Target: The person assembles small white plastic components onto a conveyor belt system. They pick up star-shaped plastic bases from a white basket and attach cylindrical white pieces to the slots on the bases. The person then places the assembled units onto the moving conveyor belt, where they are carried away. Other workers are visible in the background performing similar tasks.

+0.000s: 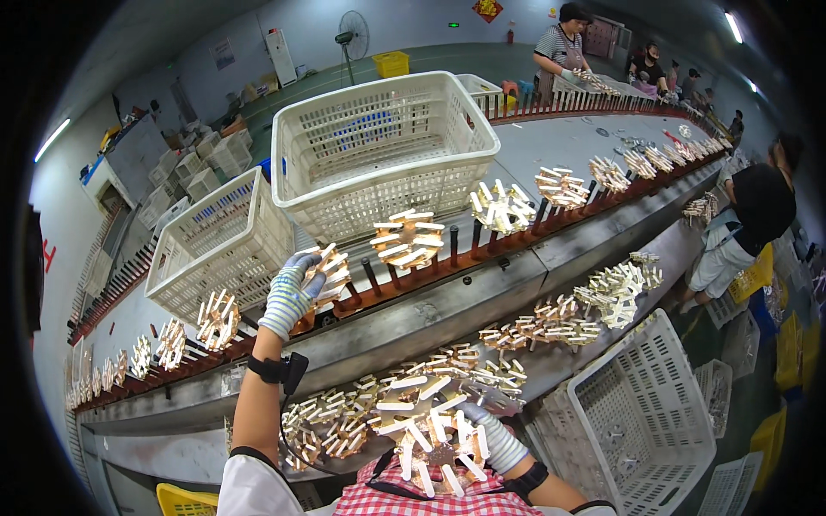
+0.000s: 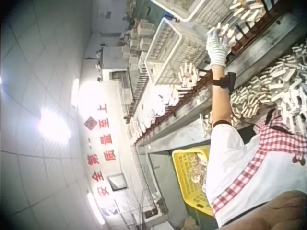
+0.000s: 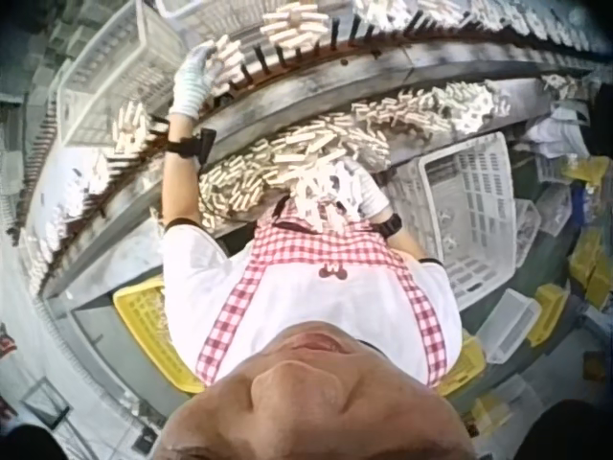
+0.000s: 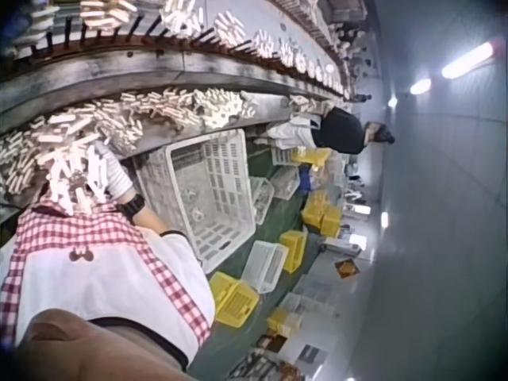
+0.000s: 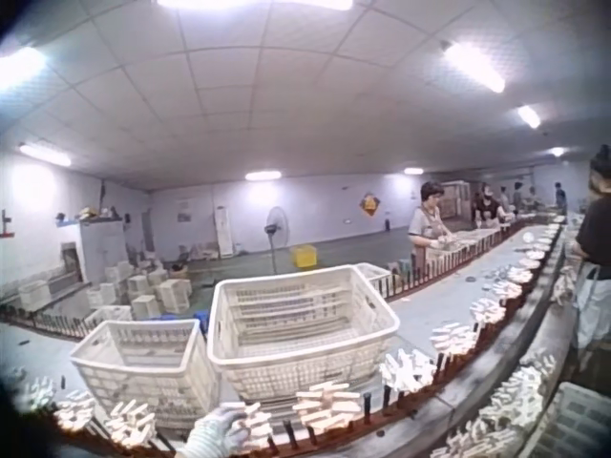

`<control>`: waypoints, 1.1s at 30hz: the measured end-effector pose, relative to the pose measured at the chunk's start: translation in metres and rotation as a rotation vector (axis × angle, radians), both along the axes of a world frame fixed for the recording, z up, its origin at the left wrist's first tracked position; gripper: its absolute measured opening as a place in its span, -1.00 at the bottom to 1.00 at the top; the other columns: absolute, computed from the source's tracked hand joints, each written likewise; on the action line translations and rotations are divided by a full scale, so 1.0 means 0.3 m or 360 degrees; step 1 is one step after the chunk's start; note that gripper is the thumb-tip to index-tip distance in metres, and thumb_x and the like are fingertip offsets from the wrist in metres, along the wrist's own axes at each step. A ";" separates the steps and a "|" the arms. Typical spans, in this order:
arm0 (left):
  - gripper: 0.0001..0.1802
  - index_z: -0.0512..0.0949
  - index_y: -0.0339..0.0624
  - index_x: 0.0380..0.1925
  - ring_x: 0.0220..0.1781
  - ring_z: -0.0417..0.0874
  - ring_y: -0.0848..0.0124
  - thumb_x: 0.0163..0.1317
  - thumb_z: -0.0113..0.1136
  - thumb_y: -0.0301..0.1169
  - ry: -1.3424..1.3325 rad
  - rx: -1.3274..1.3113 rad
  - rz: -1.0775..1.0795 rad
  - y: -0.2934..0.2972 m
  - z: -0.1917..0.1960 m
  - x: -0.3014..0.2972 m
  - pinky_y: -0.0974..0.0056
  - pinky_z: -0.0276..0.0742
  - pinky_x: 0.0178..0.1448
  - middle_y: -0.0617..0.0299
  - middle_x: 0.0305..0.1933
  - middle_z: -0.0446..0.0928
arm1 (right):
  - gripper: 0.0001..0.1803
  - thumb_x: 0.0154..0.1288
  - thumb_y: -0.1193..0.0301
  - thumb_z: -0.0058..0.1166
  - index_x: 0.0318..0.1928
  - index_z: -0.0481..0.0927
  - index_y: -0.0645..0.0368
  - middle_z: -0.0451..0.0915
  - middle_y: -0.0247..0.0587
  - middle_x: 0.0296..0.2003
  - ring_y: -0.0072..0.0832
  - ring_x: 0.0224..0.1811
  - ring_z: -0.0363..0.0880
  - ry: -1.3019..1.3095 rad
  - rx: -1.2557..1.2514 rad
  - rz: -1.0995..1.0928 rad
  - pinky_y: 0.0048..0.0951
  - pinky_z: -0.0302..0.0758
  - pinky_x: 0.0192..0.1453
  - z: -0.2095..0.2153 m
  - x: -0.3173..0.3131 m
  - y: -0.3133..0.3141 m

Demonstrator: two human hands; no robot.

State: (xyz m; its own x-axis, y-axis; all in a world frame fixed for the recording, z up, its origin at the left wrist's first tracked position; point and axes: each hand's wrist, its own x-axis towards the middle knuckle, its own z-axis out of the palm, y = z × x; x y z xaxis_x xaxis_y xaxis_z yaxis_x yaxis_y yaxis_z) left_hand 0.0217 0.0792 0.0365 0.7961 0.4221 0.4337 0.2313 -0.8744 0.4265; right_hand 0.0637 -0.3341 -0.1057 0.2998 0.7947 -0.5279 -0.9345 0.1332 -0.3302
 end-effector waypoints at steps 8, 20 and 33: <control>-0.62 0.57 -0.16 -0.01 0.05 0.61 0.02 0.22 0.16 -0.23 0.0144 0.0040 -0.0151 -0.004 0.052 0.351 0.11 0.51 0.13 -0.06 -0.01 0.60 | -0.59 0.35 0.25 0.06 0.10 0.50 0.23 0.62 -0.17 -0.04 -0.43 -0.02 0.62 0.0101 0.0088 0.0084 -0.40 0.57 0.11 0.019 0.016 -0.049; -0.74 0.62 -0.13 -0.15 -0.02 0.62 -0.03 0.16 0.18 -0.31 0.0702 0.0380 0.0130 0.053 0.016 0.431 0.00 0.54 0.05 -0.09 -0.05 0.59 | -0.55 0.35 0.16 0.06 0.11 0.51 0.20 0.63 -0.14 -0.03 -0.38 -0.03 0.64 -0.0027 -0.0019 -0.0107 -0.31 0.60 0.09 0.015 0.073 -0.142; -0.73 0.63 -0.14 -0.14 -0.01 0.59 -0.06 0.14 0.21 -0.36 0.0591 0.0051 0.0252 0.218 0.000 0.182 0.07 0.51 0.09 -0.06 -0.07 0.58 | -0.57 0.32 0.22 0.10 0.09 0.52 0.22 0.65 -0.15 -0.08 -0.40 -0.08 0.66 0.0098 0.0014 0.0013 -0.35 0.62 0.05 0.009 0.076 -0.089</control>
